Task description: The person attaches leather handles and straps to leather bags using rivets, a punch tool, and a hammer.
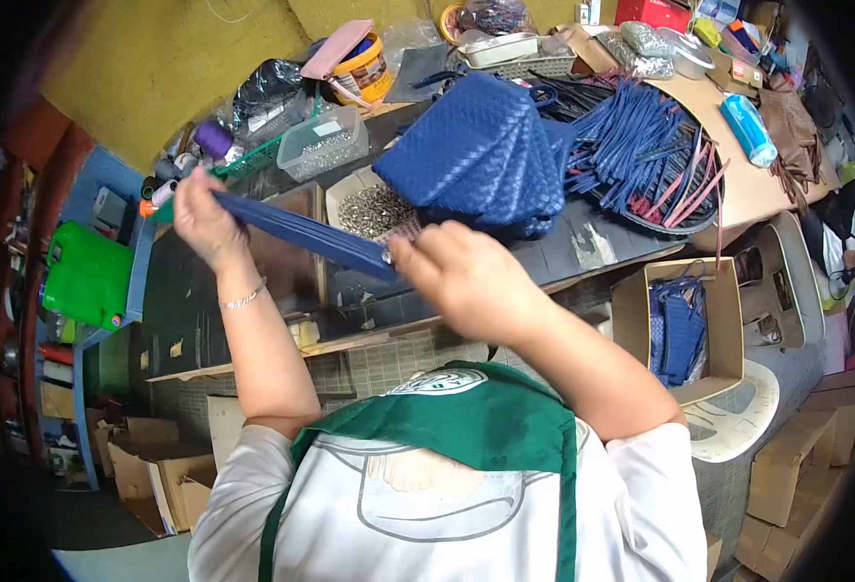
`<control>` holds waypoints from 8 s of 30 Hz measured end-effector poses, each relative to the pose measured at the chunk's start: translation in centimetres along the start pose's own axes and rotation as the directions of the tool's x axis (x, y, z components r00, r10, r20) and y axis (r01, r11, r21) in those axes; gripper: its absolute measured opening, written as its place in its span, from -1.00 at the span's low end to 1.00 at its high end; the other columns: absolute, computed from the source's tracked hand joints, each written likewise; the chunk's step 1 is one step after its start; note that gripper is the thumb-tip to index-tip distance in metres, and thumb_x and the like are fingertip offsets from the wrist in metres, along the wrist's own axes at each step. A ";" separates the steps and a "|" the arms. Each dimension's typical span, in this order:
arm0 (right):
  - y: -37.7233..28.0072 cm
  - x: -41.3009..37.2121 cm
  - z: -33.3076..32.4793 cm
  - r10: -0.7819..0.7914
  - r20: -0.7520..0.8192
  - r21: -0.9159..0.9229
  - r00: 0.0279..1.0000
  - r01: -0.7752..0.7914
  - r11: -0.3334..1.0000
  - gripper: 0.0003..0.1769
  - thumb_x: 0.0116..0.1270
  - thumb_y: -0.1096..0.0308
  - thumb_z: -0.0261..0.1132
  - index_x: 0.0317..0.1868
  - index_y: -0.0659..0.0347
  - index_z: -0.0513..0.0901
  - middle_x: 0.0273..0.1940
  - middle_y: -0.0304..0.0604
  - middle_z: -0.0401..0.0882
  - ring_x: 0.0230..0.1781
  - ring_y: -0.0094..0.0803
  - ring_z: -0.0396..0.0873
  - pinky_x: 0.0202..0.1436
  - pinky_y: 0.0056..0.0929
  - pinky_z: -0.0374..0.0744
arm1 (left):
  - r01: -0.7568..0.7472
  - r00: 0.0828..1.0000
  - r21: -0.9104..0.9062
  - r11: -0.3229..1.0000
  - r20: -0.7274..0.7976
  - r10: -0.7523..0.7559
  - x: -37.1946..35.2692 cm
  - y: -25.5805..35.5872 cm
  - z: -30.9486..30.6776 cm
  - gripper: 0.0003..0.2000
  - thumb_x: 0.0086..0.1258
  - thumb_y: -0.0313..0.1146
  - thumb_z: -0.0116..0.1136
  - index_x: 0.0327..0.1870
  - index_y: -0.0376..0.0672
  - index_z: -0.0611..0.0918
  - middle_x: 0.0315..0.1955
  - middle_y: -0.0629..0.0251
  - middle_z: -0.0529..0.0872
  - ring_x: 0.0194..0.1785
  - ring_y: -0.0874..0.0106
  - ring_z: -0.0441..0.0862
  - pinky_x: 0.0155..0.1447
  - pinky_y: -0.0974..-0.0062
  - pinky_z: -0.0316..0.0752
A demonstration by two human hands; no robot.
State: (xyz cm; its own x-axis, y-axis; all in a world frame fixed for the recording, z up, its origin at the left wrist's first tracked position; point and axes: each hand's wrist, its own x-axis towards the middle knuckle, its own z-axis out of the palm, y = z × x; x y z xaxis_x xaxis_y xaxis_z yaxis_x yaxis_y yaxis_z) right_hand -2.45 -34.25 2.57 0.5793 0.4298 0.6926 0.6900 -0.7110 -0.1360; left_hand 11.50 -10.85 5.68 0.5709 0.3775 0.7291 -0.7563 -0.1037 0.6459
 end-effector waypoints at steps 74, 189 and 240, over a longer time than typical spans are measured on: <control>4.0 -11.6 -0.2 0.877 0.393 0.903 0.277 -0.297 -0.311 -0.88 0.13 0.40 0.18 -0.41 0.29 0.57 -0.57 -0.31 0.47 -0.55 -0.65 0.39 -0.50 -0.75 0.31 | 0.801 -0.129 0.361 0.478 0.883 -0.451 -19.7 5.1 9.5 -0.88 0.32 -0.40 -0.15 -0.31 -0.25 0.41 -0.57 0.39 0.48 -0.51 0.68 0.45 -0.40 0.74 0.38; 1.8 -12.4 1.4 0.732 0.586 0.809 0.348 -0.214 -0.547 -0.76 0.21 0.41 0.11 -0.14 0.36 0.46 -0.40 -0.15 0.55 -0.54 -0.48 0.52 -0.44 -0.54 0.51 | 0.798 -0.400 0.222 -0.560 0.890 -0.217 -22.7 2.1 8.2 -0.81 0.31 -0.30 -0.32 -0.51 -0.09 0.31 -0.59 0.32 0.44 -0.41 0.43 0.42 -0.16 0.48 0.35; 0.6 -10.7 -0.8 0.830 0.385 0.854 0.403 -0.496 -0.155 -0.84 0.11 0.51 0.21 -0.27 0.36 0.53 -0.40 -0.27 0.54 -0.39 -0.66 0.47 -0.29 -0.71 0.46 | 0.690 0.091 0.298 0.660 0.869 -0.487 -19.4 5.6 6.6 -0.88 0.06 -0.56 0.15 -0.36 -0.35 0.56 -0.44 0.32 0.55 -0.37 0.64 0.50 -0.29 0.70 0.41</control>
State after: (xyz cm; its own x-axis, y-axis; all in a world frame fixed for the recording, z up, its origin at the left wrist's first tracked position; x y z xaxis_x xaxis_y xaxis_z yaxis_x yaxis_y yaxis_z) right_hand -8.59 -39.71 -4.35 0.9734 -0.2028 -0.1068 -0.0241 0.3726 -0.9277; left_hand -1.72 -24.80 -3.35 0.6977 -0.7145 -0.0513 -0.0106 -0.0819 0.9966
